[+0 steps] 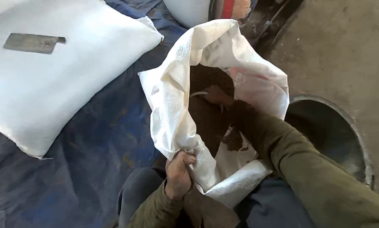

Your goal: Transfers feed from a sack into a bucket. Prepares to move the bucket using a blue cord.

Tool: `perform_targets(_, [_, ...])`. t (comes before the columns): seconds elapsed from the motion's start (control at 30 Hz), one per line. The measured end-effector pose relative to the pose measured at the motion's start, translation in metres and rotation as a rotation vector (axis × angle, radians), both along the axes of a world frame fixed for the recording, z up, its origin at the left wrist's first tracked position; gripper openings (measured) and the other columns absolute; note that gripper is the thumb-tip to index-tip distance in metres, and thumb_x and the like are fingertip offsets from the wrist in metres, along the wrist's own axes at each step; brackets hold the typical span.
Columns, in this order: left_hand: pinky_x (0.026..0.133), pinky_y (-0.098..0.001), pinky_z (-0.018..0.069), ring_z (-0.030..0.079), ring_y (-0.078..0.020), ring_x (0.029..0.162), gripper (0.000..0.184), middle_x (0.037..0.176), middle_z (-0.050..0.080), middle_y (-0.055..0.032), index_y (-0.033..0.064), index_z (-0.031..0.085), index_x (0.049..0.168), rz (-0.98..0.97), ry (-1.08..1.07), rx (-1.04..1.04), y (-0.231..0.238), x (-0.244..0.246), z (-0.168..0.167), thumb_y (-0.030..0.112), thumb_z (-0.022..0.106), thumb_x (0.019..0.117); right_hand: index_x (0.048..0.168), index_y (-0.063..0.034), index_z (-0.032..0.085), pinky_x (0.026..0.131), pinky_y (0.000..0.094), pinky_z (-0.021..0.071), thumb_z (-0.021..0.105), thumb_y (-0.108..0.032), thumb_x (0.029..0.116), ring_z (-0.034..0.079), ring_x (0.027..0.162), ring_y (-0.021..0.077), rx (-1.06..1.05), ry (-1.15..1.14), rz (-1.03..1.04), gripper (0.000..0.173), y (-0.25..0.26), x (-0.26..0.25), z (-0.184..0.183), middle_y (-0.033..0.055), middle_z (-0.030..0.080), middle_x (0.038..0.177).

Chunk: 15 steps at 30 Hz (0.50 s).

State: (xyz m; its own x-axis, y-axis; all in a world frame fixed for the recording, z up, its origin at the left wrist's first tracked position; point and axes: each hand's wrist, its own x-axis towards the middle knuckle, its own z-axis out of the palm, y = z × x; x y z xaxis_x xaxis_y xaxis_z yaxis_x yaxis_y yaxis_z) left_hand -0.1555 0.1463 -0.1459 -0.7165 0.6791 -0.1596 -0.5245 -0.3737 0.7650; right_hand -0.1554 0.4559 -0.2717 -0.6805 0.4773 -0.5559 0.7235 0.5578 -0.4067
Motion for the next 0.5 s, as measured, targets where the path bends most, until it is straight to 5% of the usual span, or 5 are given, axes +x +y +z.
perform_targets(0.2, [0.066,-0.0201,0.0591,0.07,0.0,0.07,0.031,0.074,0.073,0.0052,0.0188,0.069,0.076,0.011,-0.007,-0.049,0.005,0.003,-0.005,-0.003,0.047,0.0775,0.115,0.0029,0.068,0.093,0.0595,0.0498,0.06,-0.05,0.1011,0.064,0.106,0.0368,-0.27,-0.133,-0.2,0.055,-0.017,0.021,-0.033,0.0246,0.067,0.112])
perform_targets(0.37, [0.066,-0.02,0.059,0.069,0.0003,0.069,0.031,0.074,0.073,0.0057,0.0184,0.069,0.077,-0.009,-0.014,-0.058,0.01,0.004,-0.013,-0.003,0.047,0.0773,0.124,0.0048,0.063,0.097,0.0537,0.0461,0.049,-0.046,0.1073,0.06,0.112,0.0319,-0.425,-0.201,0.019,0.056,-0.05,0.01,-0.024,0.0242,0.062,0.123])
perform_targets(0.5, [0.065,-0.0199,0.059,0.069,0.0007,0.069,0.032,0.073,0.073,0.0062,0.0192,0.069,0.075,-0.014,0.011,-0.072,0.014,0.004,-0.013,-0.003,0.046,0.0772,0.132,0.0056,0.061,0.107,0.0585,0.0417,0.042,-0.053,0.1075,0.058,0.125,0.037,-0.482,-0.188,0.059,0.066,-0.042,0.007,0.011,0.027,0.06,0.133])
